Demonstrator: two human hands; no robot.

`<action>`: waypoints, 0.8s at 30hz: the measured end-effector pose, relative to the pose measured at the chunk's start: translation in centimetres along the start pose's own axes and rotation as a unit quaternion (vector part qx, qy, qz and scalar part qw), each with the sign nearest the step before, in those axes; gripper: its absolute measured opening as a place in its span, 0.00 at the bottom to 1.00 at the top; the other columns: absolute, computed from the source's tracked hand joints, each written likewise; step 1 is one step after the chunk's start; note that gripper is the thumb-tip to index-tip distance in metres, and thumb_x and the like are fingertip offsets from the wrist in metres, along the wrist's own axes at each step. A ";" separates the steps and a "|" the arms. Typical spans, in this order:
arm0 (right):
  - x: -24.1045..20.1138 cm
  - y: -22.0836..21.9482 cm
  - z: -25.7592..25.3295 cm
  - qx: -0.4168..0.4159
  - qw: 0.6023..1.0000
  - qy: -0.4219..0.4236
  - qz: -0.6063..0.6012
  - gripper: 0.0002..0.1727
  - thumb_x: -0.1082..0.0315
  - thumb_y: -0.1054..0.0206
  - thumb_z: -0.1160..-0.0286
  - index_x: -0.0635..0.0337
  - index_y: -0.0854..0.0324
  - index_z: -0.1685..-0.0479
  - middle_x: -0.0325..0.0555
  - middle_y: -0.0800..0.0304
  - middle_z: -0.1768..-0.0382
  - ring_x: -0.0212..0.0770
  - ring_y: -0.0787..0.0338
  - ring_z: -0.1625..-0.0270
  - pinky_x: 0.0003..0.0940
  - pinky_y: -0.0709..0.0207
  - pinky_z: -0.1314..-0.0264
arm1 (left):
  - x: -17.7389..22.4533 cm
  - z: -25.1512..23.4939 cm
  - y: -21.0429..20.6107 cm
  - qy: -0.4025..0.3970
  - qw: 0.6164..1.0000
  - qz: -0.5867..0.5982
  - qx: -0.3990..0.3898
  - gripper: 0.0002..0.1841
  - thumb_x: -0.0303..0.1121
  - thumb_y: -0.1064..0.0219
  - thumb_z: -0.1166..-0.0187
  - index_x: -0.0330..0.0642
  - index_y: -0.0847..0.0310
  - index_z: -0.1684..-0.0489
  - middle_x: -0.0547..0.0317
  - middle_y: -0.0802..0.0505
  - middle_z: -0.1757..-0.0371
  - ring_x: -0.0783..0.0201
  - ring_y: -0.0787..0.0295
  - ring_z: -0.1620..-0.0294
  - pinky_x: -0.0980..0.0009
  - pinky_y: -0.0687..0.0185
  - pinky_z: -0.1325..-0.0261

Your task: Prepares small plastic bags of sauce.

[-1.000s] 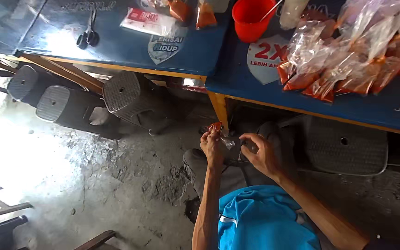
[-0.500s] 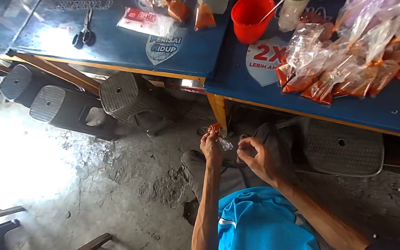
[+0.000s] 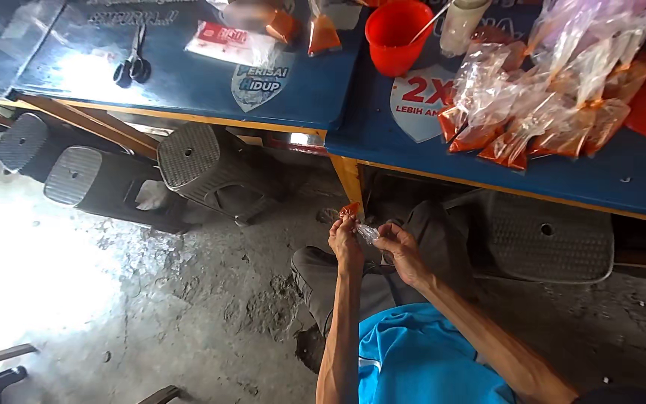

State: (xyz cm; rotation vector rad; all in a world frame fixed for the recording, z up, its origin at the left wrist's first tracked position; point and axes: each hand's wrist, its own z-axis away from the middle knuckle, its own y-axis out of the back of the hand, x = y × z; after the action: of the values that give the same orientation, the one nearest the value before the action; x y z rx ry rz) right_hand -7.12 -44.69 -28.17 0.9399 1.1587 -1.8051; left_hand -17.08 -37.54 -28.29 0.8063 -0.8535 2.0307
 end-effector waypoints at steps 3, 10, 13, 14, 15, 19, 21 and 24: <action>-0.1 0.4 0.6 -0.004 0.999 0.015 0.029 0.06 0.78 0.34 0.32 0.61 0.21 0.60 0.35 0.16 0.67 0.28 0.16 0.64 0.24 0.20 0.57 | 0.0 0.0 0.0 -0.001 1.000 0.008 0.002 0.04 0.18 0.41 0.18 0.30 0.27 0.53 0.53 0.15 0.67 0.68 0.17 0.69 0.75 0.17 0.61; -0.6 1.4 0.4 -0.036 0.960 0.124 0.249 0.29 0.68 0.28 0.35 0.63 0.20 0.29 0.51 0.15 0.38 0.37 0.13 0.42 0.29 0.17 0.48 | -0.5 -0.1 0.1 -0.007 1.000 0.003 0.004 0.04 0.18 0.40 0.18 0.28 0.27 0.52 0.52 0.14 0.67 0.67 0.17 0.70 0.75 0.17 0.63; -1.3 1.3 -0.5 -0.082 0.934 0.132 0.323 0.21 0.68 0.30 0.33 0.61 0.14 0.39 0.51 0.12 0.41 0.36 0.12 0.45 0.29 0.17 0.48 | -0.8 0.0 -0.1 -0.009 1.000 -0.006 0.007 0.03 0.17 0.39 0.19 0.28 0.26 0.54 0.51 0.14 0.68 0.67 0.16 0.70 0.74 0.16 0.61; -1.4 1.3 -0.7 -0.096 0.928 0.128 0.337 0.18 0.68 0.31 0.33 0.62 0.13 0.43 0.51 0.11 0.45 0.36 0.11 0.48 0.29 0.17 0.48 | -0.9 0.1 -0.1 -0.009 1.000 -0.006 0.006 0.03 0.17 0.39 0.20 0.28 0.27 0.55 0.51 0.14 0.69 0.66 0.16 0.70 0.74 0.16 0.61; -1.5 1.3 -0.9 -0.106 0.924 0.124 0.346 0.15 0.68 0.31 0.32 0.63 0.12 0.47 0.50 0.10 0.48 0.35 0.11 0.51 0.29 0.17 0.48 | -0.9 0.1 -0.2 -0.010 1.000 -0.006 0.007 0.03 0.16 0.38 0.21 0.28 0.27 0.56 0.52 0.14 0.69 0.67 0.16 0.70 0.74 0.16 0.61; -1.5 1.4 -0.7 -0.100 0.923 0.127 0.349 0.11 0.71 0.33 0.34 0.66 0.14 0.56 0.48 0.11 0.59 0.32 0.14 0.59 0.26 0.20 0.54 | -0.9 0.1 -0.2 -0.002 1.000 -0.001 0.012 0.05 0.16 0.38 0.20 0.27 0.27 0.53 0.51 0.14 0.68 0.66 0.16 0.70 0.74 0.16 0.61; -1.5 1.6 -0.2 -0.090 0.928 0.126 0.339 0.10 0.71 0.33 0.35 0.66 0.15 0.58 0.46 0.13 0.63 0.31 0.15 0.63 0.25 0.21 0.58 | -0.7 -0.1 0.0 0.007 1.000 0.000 0.017 0.06 0.17 0.39 0.19 0.27 0.27 0.51 0.51 0.14 0.67 0.67 0.17 0.71 0.75 0.17 0.63; -1.5 2.2 0.8 -0.080 0.936 0.125 0.320 0.09 0.71 0.34 0.34 0.65 0.16 0.58 0.45 0.14 0.63 0.28 0.16 0.63 0.22 0.21 0.58 | -0.1 -1.0 0.6 0.009 1.000 -0.007 0.016 0.03 0.19 0.41 0.17 0.28 0.26 0.53 0.53 0.15 0.69 0.70 0.18 0.73 0.77 0.18 0.68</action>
State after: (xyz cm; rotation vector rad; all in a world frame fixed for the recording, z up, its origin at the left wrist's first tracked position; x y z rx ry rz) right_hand -4.66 -45.76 -27.34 1.2933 0.9738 -1.0759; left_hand -17.80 -37.09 -29.15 0.8089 -0.8045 2.0420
